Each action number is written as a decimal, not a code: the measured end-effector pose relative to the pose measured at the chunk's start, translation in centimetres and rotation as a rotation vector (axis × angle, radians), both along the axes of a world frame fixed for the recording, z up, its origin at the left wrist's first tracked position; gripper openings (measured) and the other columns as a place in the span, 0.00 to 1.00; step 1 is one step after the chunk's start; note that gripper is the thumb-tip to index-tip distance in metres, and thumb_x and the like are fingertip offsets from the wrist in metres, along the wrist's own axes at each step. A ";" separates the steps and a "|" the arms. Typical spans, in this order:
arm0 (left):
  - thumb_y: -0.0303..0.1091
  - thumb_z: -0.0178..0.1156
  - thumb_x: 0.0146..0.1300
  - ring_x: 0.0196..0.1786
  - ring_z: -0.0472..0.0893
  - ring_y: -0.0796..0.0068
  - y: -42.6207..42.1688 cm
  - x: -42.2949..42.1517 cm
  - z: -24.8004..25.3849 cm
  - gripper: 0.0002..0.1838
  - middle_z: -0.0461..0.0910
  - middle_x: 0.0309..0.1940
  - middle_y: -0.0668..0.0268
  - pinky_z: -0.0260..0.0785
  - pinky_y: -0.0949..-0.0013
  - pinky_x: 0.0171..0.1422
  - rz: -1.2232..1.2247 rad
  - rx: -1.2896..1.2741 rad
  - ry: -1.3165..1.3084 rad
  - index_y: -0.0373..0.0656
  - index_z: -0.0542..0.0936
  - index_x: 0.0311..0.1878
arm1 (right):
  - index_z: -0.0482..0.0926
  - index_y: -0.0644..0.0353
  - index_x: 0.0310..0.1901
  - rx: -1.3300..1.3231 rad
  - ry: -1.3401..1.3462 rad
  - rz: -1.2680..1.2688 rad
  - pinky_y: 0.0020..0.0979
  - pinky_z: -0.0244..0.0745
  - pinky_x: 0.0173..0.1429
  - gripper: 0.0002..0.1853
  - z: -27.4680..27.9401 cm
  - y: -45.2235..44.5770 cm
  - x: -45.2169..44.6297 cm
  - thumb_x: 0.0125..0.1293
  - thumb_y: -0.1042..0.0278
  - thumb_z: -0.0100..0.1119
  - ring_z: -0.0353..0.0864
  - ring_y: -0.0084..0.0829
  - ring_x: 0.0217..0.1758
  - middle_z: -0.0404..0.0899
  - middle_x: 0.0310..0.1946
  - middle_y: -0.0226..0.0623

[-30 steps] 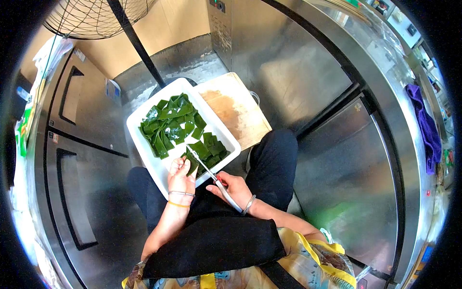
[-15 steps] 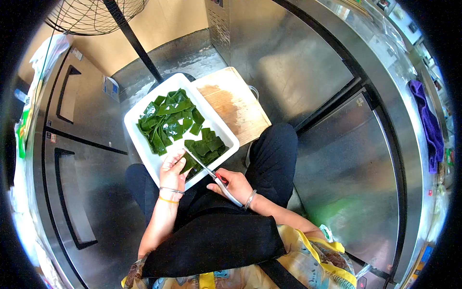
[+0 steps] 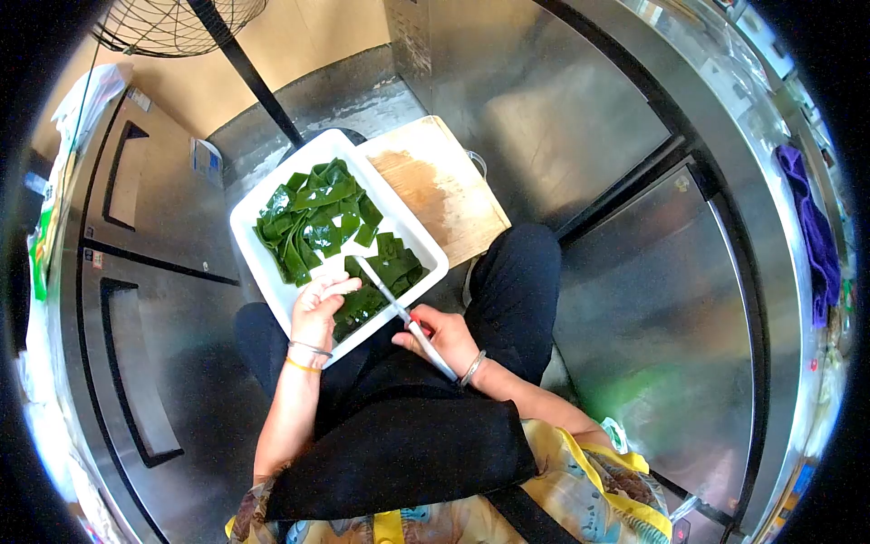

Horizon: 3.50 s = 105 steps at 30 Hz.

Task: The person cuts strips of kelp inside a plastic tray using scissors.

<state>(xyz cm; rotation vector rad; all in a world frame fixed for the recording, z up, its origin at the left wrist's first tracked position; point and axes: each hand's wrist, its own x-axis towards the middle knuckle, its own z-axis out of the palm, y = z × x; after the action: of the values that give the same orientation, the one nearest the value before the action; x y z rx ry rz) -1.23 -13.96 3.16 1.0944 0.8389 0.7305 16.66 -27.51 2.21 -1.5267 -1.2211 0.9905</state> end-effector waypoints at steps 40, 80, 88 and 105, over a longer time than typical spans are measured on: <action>0.27 0.67 0.53 0.33 0.76 0.82 13.0 6.2 -8.3 0.10 0.81 0.32 0.66 0.67 0.77 0.38 0.127 0.395 0.662 0.39 0.77 0.36 | 0.75 0.61 0.38 -0.200 0.465 -0.103 0.19 0.66 0.24 0.10 -0.9 0.9 3.8 0.61 0.65 0.63 0.67 0.13 0.19 0.70 0.19 0.23; 0.16 0.65 0.51 0.36 0.77 0.81 2.8 0.1 1.9 0.33 0.77 0.33 0.66 0.72 0.76 0.44 -0.217 0.150 0.152 0.40 0.63 0.60 | 0.77 0.60 0.40 -0.034 -0.202 0.124 0.34 0.73 0.33 0.21 2.9 -0.3 1.7 0.55 0.50 0.68 0.78 0.39 0.26 0.77 0.23 0.41; 0.16 0.66 0.49 0.35 0.79 0.81 2.9 0.4 6.0 0.38 0.80 0.30 0.64 0.72 0.77 0.42 -0.362 0.300 0.456 0.40 0.59 0.63 | 0.76 0.59 0.37 -0.039 -0.278 0.263 0.37 0.72 0.34 0.21 4.1 -0.2 2.2 0.55 0.48 0.66 0.78 0.43 0.28 0.76 0.24 0.42; 0.17 0.41 0.66 0.47 0.79 0.69 5.1 -0.1 6.0 0.17 0.71 0.48 0.61 0.77 0.65 0.54 -0.033 -0.048 -0.002 0.37 0.71 0.56 | 0.75 0.59 0.38 -0.192 0.213 0.118 0.25 0.73 0.32 0.16 2.7 -0.7 1.6 0.60 0.56 0.65 0.75 0.20 0.26 0.75 0.23 0.31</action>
<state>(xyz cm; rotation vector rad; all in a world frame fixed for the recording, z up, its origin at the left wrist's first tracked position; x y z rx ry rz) -1.35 -8.82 9.13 1.0623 0.8313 0.6811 18.24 -28.25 4.95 -1.4622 -1.0998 1.3453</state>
